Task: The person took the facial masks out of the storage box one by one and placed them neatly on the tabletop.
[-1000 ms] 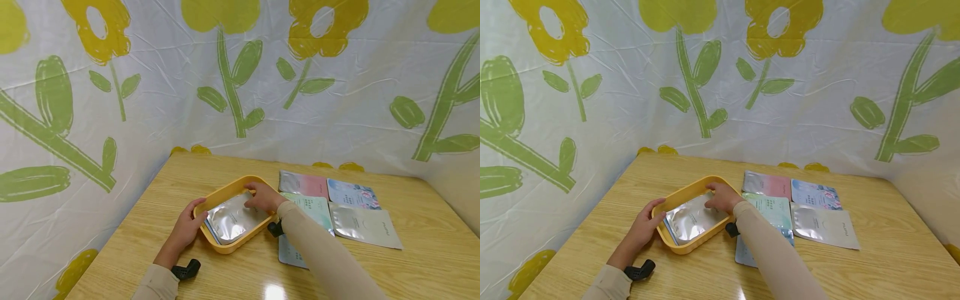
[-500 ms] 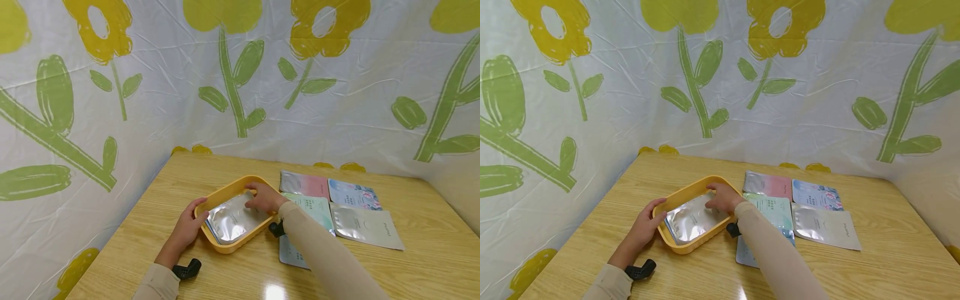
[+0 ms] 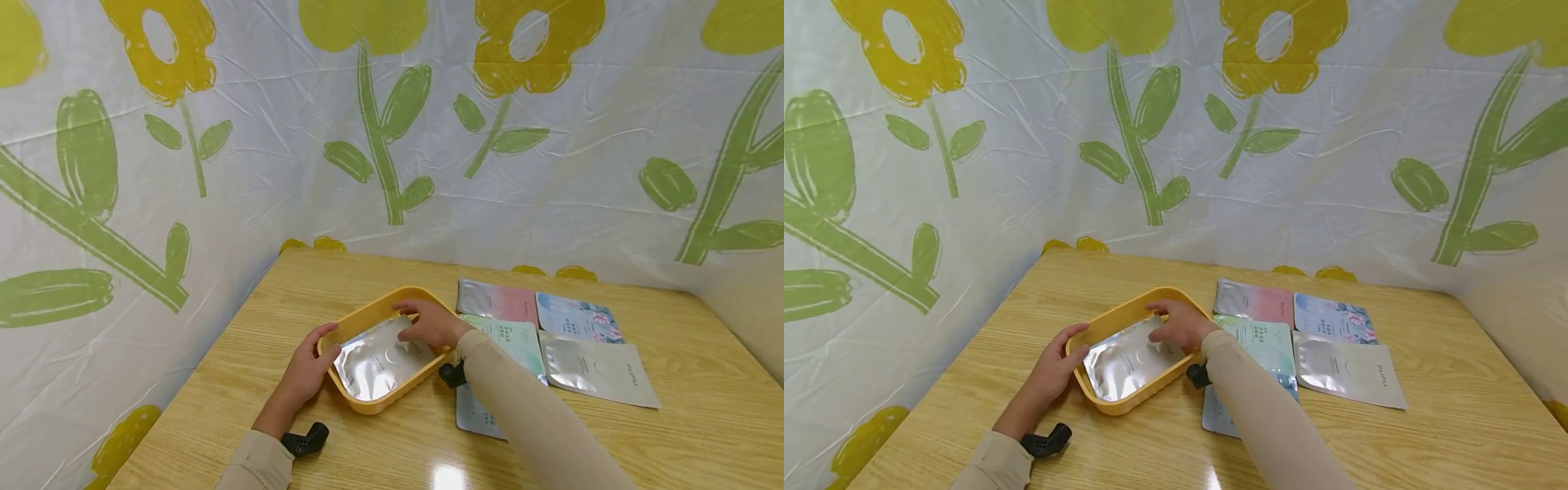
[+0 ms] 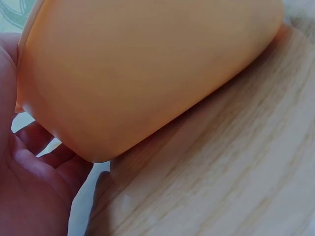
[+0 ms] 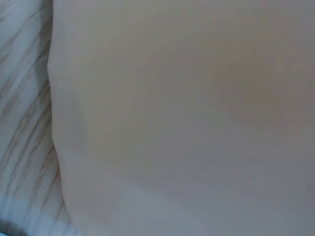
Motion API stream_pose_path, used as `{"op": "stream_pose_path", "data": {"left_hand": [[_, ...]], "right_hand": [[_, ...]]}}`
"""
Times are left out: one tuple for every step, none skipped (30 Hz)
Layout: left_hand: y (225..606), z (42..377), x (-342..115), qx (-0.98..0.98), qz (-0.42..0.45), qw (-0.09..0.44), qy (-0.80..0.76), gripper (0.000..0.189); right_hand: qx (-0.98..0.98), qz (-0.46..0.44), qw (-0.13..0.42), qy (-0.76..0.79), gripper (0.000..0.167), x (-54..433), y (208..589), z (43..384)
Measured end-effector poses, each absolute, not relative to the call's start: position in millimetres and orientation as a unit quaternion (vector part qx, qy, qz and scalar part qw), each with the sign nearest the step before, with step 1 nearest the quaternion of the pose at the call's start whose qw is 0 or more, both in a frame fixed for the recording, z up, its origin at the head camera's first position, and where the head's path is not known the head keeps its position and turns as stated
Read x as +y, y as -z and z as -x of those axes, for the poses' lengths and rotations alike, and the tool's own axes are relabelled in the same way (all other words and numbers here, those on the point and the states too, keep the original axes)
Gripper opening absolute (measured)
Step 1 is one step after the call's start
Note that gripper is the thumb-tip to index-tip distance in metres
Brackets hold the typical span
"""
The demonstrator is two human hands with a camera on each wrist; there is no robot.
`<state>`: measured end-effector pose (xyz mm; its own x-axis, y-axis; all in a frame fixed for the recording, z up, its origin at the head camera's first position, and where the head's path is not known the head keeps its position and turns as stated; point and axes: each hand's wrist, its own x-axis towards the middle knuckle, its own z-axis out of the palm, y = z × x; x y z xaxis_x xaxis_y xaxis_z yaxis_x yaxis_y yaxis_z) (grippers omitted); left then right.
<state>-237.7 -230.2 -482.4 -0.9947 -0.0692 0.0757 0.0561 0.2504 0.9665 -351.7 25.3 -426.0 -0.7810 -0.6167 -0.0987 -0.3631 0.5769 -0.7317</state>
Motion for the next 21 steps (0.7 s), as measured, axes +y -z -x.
{"op": "stream_pose_path", "data": {"left_hand": [[482.3, 237.6, -229.9, -0.788, -0.003, 0.051, 0.613, 0.045], [482.2, 237.7, -229.8, -0.788, -0.003, 0.052, 0.614, 0.045], [482.1, 237.7, -229.6, -0.787, -0.001, 0.053, 0.614, 0.045], [482.4, 237.8, -229.6, -0.788, 0.001, 0.054, 0.614, 0.045], [482.3, 237.7, -229.4, -0.787, 0.002, 0.055, 0.615, 0.045], [482.5, 237.7, -229.3, -0.787, 0.003, 0.055, 0.614, 0.045], [482.7, 237.5, -229.3, -0.788, 0.005, 0.057, 0.613, 0.045], [482.9, 237.5, -229.4, -0.789, 0.005, 0.057, 0.612, 0.045], [483.0, 237.3, -229.4, -0.789, 0.006, 0.058, 0.612, 0.045], [483.2, 237.2, -229.4, -0.789, 0.006, 0.058, 0.611, 0.045], [483.3, 237.2, -229.5, -0.789, 0.006, 0.058, 0.612, 0.046], [483.6, 237.4, -229.5, -0.789, 0.007, 0.059, 0.612, 0.046], [483.4, 237.5, -229.5, -0.788, 0.006, 0.059, 0.612, 0.046], [483.2, 237.6, -229.3, -0.788, 0.005, 0.058, 0.613, 0.045], [483.0, 237.7, -229.2, -0.787, 0.004, 0.058, 0.614, 0.045], [483.0, 238.0, -229.2, -0.787, 0.003, 0.058, 0.614, 0.045], [483.2, 238.4, -229.2, -0.788, 0.004, 0.059, 0.613, 0.045], [483.1, 238.6, -229.2, -0.788, 0.002, 0.059, 0.613, 0.044], [482.9, 238.6, -229.1, -0.787, 0.0, 0.058, 0.614, 0.044], [483.1, 238.8, -229.2, -0.788, -0.001, 0.058, 0.613, 0.044], [483.3, 239.0, -229.3, -0.787, -0.001, 0.058, 0.614, 0.044]], "right_hand": [[0.868, 0.285, 0.175, 0.367, 0.061, 25.5, 425.6, 351.5], [0.866, 0.287, 0.177, 0.37, 0.061, 25.7, 425.1, 351.2], [0.864, 0.289, 0.178, 0.371, 0.061, 25.9, 424.7, 351.1], [0.863, 0.29, 0.18, 0.371, 0.06, 25.9, 424.3, 350.8], [0.863, 0.29, 0.182, 0.371, 0.06, 26.0, 423.9, 350.6], [0.864, 0.29, 0.184, 0.369, 0.06, 26.1, 423.7, 350.3], [0.865, 0.289, 0.187, 0.366, 0.061, 26.1, 423.6, 350.1], [0.866, 0.287, 0.189, 0.362, 0.061, 26.1, 423.5, 350.0], [0.868, 0.285, 0.192, 0.358, 0.061, 26.0, 423.5, 349.8], [0.87, 0.283, 0.195, 0.354, 0.062, 25.9, 423.4, 349.6], [0.871, 0.281, 0.197, 0.351, 0.062, 25.9, 423.4, 349.6], [0.873, 0.279, 0.199, 0.348, 0.062, 25.9, 423.5, 349.7], [0.874, 0.277, 0.199, 0.346, 0.063, 25.8, 423.6, 349.8], [0.875, 0.276, 0.2, 0.345, 0.063, 25.7, 423.5, 349.7], [0.875, 0.276, 0.199, 0.344, 0.063, 25.6, 423.5, 349.7], [0.876, 0.275, 0.199, 0.343, 0.063, 25.6, 423.4, 349.7], [0.876, 0.276, 0.199, 0.342, 0.063, 25.6, 423.3, 349.6], [0.876, 0.278, 0.198, 0.341, 0.063, 25.7, 423.3, 349.5], [0.876, 0.279, 0.198, 0.34, 0.063, 25.9, 423.3, 349.4], [0.876, 0.281, 0.198, 0.339, 0.063, 26.1, 423.3, 349.3], [0.876, 0.283, 0.197, 0.337, 0.063, 26.3, 423.3, 349.3]]}}
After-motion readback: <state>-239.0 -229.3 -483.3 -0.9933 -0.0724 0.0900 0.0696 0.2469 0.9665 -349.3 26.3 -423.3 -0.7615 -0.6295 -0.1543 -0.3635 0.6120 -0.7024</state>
